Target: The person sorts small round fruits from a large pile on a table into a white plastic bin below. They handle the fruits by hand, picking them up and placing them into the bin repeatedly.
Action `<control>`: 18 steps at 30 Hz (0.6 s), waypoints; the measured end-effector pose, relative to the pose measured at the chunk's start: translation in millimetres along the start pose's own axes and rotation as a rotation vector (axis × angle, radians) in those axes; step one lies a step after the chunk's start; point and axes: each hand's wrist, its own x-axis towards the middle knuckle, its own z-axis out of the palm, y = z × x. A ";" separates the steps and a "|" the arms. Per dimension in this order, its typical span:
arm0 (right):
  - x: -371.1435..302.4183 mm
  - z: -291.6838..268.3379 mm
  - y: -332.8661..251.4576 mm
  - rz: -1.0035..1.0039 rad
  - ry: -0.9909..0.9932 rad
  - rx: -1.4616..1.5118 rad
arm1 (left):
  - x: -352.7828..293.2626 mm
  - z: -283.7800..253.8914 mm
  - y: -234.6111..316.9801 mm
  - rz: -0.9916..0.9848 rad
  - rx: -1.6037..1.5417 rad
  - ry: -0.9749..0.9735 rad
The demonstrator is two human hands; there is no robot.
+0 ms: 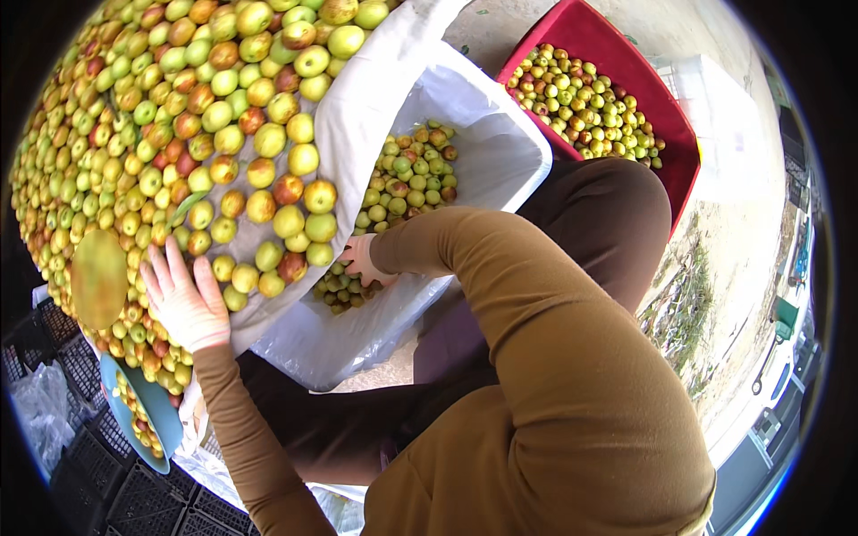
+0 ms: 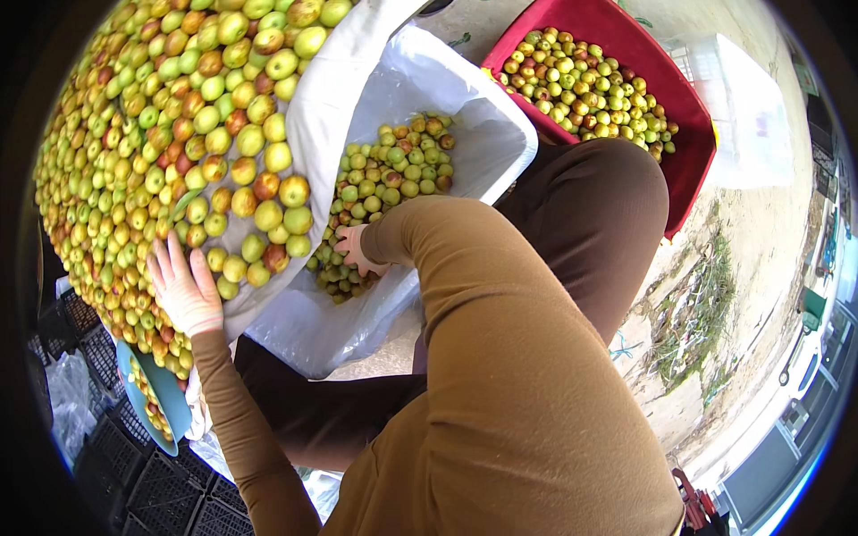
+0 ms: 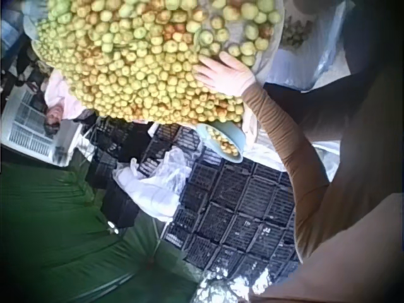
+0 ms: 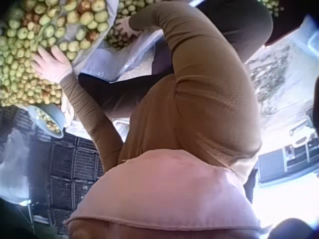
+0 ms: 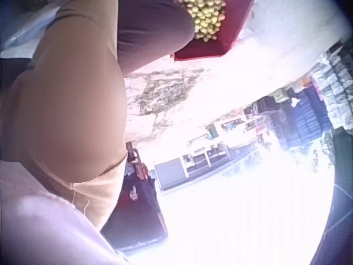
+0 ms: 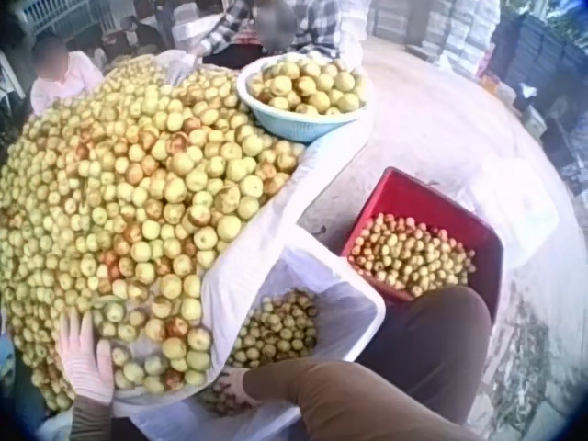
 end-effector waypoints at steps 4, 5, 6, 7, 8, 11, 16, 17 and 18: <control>-23.3 17.0 27.5 0.027 0.168 0.022 | 2.7 2.3 0.1 -0.001 -0.046 -0.018; -24.7 19.0 34.2 0.065 0.184 0.028 | 3.0 -0.1 0.2 -0.004 -0.044 -0.027; -26.1 23.2 42.1 0.108 0.198 0.033 | 3.6 -1.5 0.6 0.001 -0.047 -0.027; -23.6 26.7 49.9 0.137 0.209 0.061 | 2.4 -1.9 -1.6 0.001 -0.038 -0.029; -27.0 30.0 58.4 0.175 0.211 0.030 | 1.4 -1.6 -3.4 0.001 -0.029 -0.030; -52.8 54.0 91.5 0.147 0.257 -0.126 | 4.1 -2.5 -2.2 0.004 -0.032 -0.046; -81.1 59.0 116.7 0.325 0.189 -0.045 | 3.8 -1.0 -1.1 -0.004 -0.013 -0.054; -90.4 63.2 126.1 0.352 0.214 -0.038 | 3.8 1.6 -1.2 0.000 -0.011 -0.044; -100.1 69.4 135.8 0.380 0.243 -0.027 | 4.2 1.6 -1.6 0.002 -0.020 -0.044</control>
